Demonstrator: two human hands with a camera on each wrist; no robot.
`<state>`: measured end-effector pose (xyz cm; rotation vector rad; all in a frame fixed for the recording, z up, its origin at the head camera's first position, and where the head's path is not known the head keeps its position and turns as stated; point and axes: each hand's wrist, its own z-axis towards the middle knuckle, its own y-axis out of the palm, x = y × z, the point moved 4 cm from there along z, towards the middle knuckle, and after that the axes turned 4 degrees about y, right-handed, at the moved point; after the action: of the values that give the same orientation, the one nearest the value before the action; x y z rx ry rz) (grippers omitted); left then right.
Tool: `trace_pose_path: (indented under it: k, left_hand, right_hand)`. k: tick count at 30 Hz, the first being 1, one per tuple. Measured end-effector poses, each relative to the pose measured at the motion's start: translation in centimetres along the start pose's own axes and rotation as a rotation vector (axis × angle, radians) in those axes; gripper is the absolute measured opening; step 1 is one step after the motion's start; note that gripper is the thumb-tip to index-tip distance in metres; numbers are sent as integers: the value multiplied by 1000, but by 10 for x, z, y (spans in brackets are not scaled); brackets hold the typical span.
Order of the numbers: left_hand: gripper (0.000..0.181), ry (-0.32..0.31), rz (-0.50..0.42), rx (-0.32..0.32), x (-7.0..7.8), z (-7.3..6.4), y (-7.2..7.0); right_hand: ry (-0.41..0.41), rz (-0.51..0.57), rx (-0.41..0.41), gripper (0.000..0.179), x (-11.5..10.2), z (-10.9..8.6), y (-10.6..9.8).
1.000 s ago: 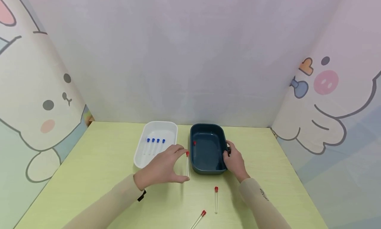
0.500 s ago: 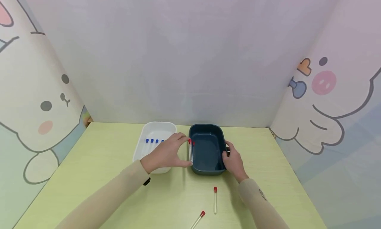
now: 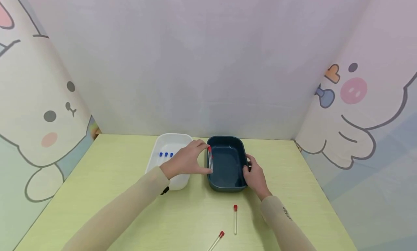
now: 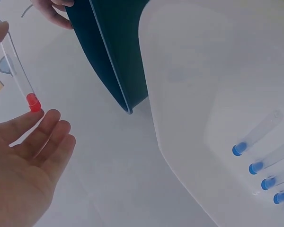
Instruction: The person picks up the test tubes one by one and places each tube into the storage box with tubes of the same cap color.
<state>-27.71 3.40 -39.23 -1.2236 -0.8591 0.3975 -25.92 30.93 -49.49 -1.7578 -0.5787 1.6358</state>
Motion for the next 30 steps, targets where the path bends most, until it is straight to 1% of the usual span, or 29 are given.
trace_pose_path:
  k: [6, 12, 15, 18, 25, 30]
  left_hand:
    - [94, -26, 12, -14, -4, 14, 3]
    - [90, -43, 7, -40, -8, 25, 10]
    - [89, -39, -9, -58, -9, 31, 14]
    - [89, -31, -2, -73, -11, 36, 20]
    - [90, -42, 57, -113, -17, 49, 33]
    - [88, -30, 92, -112, -19, 56, 40]
  right_hand:
    - [-13, 12, 3, 52, -1, 0, 0]
    - [-23, 18, 4, 52, -3, -2, -1]
    - [-20, 15, 6, 52, -4, -2, -1]
    - [-18, 14, 8, 52, -4, -2, -1]
    - [-14, 13, 3, 53, -4, -1, 0]
    - [-13, 9, 10, 52, -3, -2, -1]
